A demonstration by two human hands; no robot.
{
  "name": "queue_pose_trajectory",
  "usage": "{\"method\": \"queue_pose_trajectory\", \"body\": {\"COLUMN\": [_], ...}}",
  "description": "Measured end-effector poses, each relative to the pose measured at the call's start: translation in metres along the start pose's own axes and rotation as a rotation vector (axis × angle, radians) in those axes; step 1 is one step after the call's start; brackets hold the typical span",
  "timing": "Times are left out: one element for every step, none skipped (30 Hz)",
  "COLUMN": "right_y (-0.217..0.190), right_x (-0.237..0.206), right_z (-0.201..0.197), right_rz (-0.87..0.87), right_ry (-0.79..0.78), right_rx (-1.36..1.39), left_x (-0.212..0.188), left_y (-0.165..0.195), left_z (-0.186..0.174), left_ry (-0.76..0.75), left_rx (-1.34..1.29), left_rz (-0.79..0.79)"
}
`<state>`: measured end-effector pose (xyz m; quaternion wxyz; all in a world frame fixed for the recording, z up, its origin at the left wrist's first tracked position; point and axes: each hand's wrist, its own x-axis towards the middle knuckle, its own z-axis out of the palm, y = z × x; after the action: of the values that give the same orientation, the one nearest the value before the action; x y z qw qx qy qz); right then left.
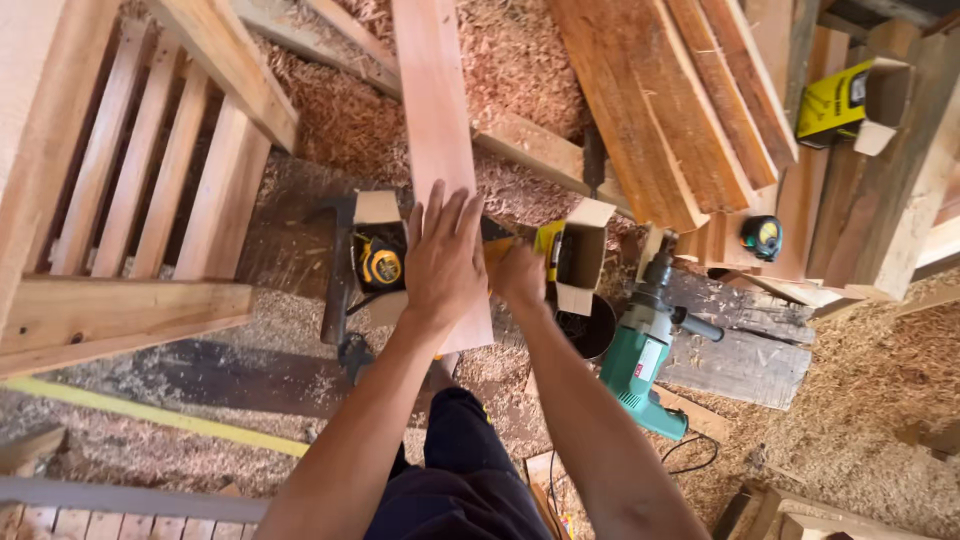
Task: The person assembles a wooden slatted frame by placing planks, hammering nails, and measuring with a square. They position a plank across the frame, drive nails with a hammer, then use a try square to mark alignment lines on the wood.
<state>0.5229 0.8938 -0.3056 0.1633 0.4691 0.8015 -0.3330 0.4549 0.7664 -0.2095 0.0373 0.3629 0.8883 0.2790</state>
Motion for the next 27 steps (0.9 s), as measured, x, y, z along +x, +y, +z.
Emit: {"method": "queue_pose_trajectory", "body": {"right_y": [0.007,0.012,0.015,0.015,0.015,0.014,0.014,0.012,0.011,0.009,0.008,0.006,0.005,0.004,0.003,0.003,0.003,0.003,0.003,0.003,0.003,0.002,0.001,-0.001,-0.004,-0.010,-0.016], "right_x": [-0.002,-0.005,-0.007,-0.007,-0.007,-0.009,-0.010,-0.012,-0.015,-0.017,-0.017,-0.018,-0.019,-0.019,-0.019,-0.019,-0.019,-0.020,-0.020,-0.021,-0.022,-0.023,-0.024,-0.025,-0.025,-0.025,-0.026], "right_z": [0.005,0.011,0.017,0.020,0.022,0.023,0.023,0.023,0.020,0.019,0.018,0.017,0.016,0.016,0.017,0.018,0.019,0.021,0.023,0.024,0.025,0.025,0.025,0.024,0.022,0.020,0.017], "right_rz": [-0.037,-0.072,-0.110,-0.083,-0.058,-0.031,0.022,0.059,0.067,0.052,0.031,0.012,-0.005,-0.020,-0.030,-0.036,-0.048,-0.060,-0.080,-0.108,-0.143,-0.141,-0.133,-0.126,-0.142,-0.162,-0.182], "right_ry": [0.019,0.032,0.040,0.038,0.038,0.037,0.001,-0.020,-0.022,-0.003,0.022,0.042,0.058,0.075,0.088,0.100,0.112,0.125,0.148,0.170,0.200,0.229,0.259,0.290,0.321,0.350,0.379], "right_rx": [-0.016,-0.036,-0.051,-0.040,-0.029,-0.019,0.053,0.093,0.100,0.081,0.067,0.052,0.039,0.029,0.029,0.029,0.019,0.016,0.010,0.001,-0.015,0.027,0.066,0.101,0.084,0.073,0.062], "left_x": [-0.002,-0.006,-0.010,-0.013,-0.017,-0.021,-0.025,-0.030,-0.035,-0.040,-0.042,-0.048,-0.056,-0.060,-0.062,-0.065,-0.068,-0.070,-0.072,-0.074,-0.076,-0.078,-0.081,-0.084,-0.087,-0.090,-0.092], "left_y": [0.004,0.008,0.009,0.009,0.007,0.004,0.001,-0.003,-0.007,-0.011,-0.015,-0.017,-0.018,-0.019,-0.022,-0.023,-0.025,-0.027,-0.031,-0.034,-0.038,-0.041,-0.045,-0.048,-0.050,-0.052,-0.054], "left_z": [0.002,0.004,0.005,0.005,0.005,0.003,0.001,-0.002,-0.006,-0.010,-0.014,-0.018,-0.022,-0.025,-0.028,-0.030,-0.032,-0.034,-0.036,-0.038,-0.039,-0.042,-0.044,-0.046,-0.048,-0.050,-0.052], "left_ry": [0.000,0.004,0.007,0.014,0.023,0.031,0.036,0.040,0.047,0.063,0.075,0.082,0.076,0.102,0.133,0.160,0.162,0.171,0.180,0.188,0.197,0.202,0.222,0.242,0.261,0.276,0.293], "left_rx": [0.017,0.005,0.000,0.000,0.014,0.028,0.039,0.054,0.067,0.086,0.073,0.059,0.039,0.034,0.036,0.034,0.030,0.029,0.031,0.037,0.044,0.052,0.047,0.039,0.035,0.022,0.009], "left_rz": [0.014,0.016,0.016,0.017,0.023,0.028,0.031,0.036,0.037,0.042,0.029,0.010,-0.016,-0.012,-0.001,0.005,-0.007,-0.015,-0.022,-0.043,-0.063,-0.082,-0.089,-0.098,-0.108,-0.119,-0.130]}}
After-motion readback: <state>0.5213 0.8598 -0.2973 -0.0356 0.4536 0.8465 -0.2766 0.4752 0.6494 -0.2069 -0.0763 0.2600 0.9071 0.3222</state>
